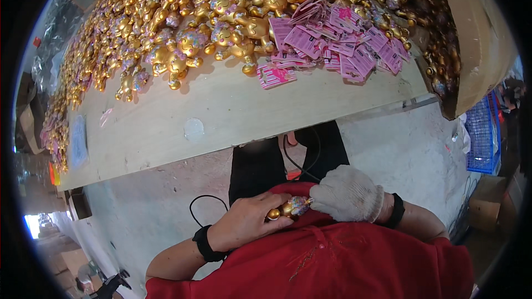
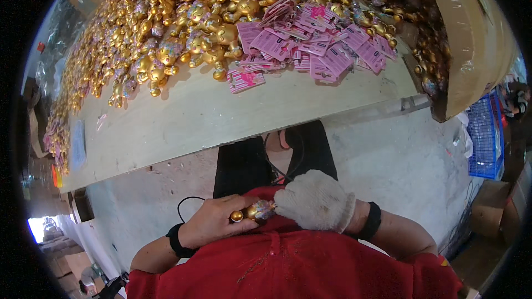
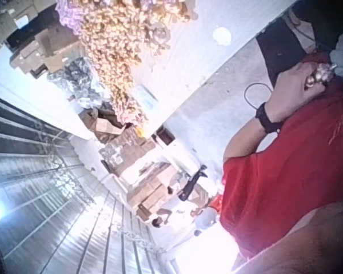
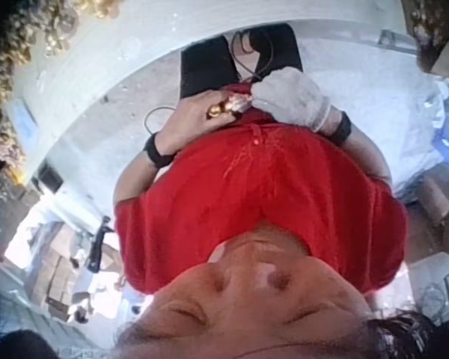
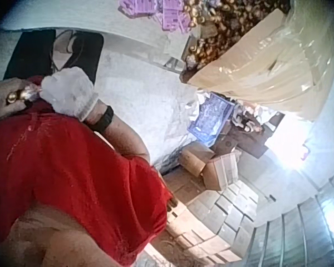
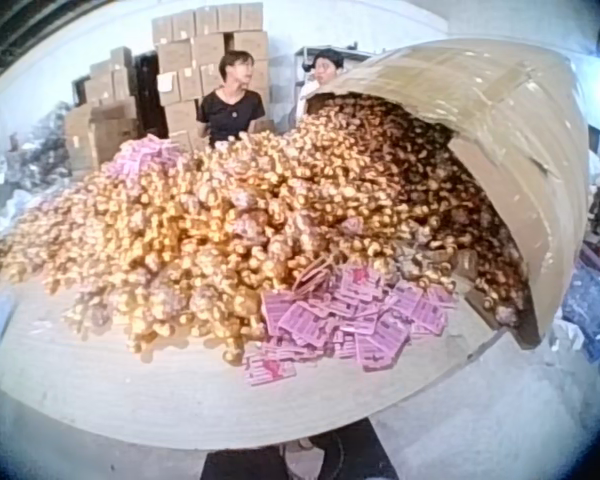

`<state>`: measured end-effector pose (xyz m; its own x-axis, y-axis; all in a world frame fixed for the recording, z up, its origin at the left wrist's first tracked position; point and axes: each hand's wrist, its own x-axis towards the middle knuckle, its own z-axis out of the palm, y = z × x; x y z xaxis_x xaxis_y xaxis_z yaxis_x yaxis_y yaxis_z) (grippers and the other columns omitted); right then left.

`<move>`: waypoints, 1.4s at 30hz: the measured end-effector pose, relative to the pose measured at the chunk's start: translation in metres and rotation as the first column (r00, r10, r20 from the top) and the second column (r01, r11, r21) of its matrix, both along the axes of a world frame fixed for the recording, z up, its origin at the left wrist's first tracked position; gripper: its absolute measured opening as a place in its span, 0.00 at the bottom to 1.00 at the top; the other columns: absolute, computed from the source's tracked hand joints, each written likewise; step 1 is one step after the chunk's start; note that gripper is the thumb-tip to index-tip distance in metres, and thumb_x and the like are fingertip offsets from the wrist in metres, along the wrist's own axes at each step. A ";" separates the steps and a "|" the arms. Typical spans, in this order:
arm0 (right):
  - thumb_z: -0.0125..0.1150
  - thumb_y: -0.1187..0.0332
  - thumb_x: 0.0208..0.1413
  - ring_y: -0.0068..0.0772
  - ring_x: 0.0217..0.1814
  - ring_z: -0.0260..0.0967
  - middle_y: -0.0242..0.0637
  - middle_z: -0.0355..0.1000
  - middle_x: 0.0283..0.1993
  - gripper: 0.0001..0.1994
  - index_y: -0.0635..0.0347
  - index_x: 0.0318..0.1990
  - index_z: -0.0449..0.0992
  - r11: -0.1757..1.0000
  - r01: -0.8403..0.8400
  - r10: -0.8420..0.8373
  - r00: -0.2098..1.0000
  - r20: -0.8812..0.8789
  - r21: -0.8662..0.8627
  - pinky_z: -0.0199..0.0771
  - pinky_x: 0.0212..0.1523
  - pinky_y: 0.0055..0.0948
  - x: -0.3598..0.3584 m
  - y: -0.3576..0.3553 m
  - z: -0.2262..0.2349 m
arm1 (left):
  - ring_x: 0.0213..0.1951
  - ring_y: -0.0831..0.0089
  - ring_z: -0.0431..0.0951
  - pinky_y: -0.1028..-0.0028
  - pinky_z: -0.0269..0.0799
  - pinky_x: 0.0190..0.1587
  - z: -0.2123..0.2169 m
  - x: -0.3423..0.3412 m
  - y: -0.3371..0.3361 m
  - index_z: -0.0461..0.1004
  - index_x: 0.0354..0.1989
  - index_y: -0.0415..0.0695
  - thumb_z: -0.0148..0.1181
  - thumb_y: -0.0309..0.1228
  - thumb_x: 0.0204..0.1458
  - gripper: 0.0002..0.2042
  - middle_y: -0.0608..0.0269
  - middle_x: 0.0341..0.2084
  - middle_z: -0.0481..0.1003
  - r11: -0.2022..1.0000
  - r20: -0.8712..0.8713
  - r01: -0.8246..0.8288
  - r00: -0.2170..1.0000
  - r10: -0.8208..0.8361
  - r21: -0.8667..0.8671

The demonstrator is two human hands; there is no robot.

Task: Sorting and organizing gold-colored figurines and pink packets on a large work table.

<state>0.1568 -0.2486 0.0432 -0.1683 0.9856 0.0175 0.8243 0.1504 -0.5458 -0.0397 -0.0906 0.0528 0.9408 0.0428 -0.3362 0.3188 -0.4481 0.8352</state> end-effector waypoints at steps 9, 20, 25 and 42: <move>0.58 0.62 0.52 0.43 0.25 0.71 0.38 0.70 0.22 0.08 0.55 0.26 0.72 0.994 -0.069 0.064 0.996 -0.065 -0.086 0.68 0.26 0.42 -0.002 -0.004 -0.008 | 0.37 0.53 0.78 0.63 0.76 0.38 -0.007 -0.004 -0.008 0.70 0.49 0.41 0.59 0.44 0.55 0.21 0.52 0.40 0.75 1.000 0.040 0.007 0.999 -0.007 0.000; 0.58 0.63 0.52 0.48 0.27 0.70 0.42 0.67 0.23 0.08 0.57 0.28 0.70 0.999 -0.033 0.023 0.971 -0.239 -0.037 0.68 0.26 0.45 -0.010 -0.016 -0.034 | 0.35 0.56 0.79 0.62 0.77 0.34 -0.015 -0.010 -0.021 0.70 0.48 0.44 0.58 0.46 0.55 0.20 0.55 0.39 0.75 0.992 0.074 -0.002 0.997 -0.007 0.122; 0.55 0.63 0.56 0.48 0.29 0.70 0.43 0.67 0.25 0.08 0.58 0.30 0.71 0.983 0.042 -0.117 0.894 -0.433 -0.180 0.69 0.29 0.42 -0.011 -0.018 -0.037 | 0.32 0.55 0.79 0.62 0.77 0.31 -0.019 -0.011 -0.023 0.69 0.48 0.44 0.58 0.45 0.55 0.20 0.55 0.37 0.75 0.983 0.105 0.009 0.994 -0.029 0.181; 0.52 0.65 0.57 0.46 0.30 0.69 0.40 0.68 0.28 0.08 0.59 0.31 0.71 0.982 -0.091 0.000 0.876 -0.483 -0.164 0.69 0.31 0.39 -0.007 -0.016 -0.046 | 0.30 0.56 0.79 0.62 0.76 0.29 -0.025 -0.018 -0.032 0.69 0.47 0.43 0.59 0.46 0.54 0.21 0.54 0.32 0.75 0.973 0.137 -0.054 0.990 0.024 0.223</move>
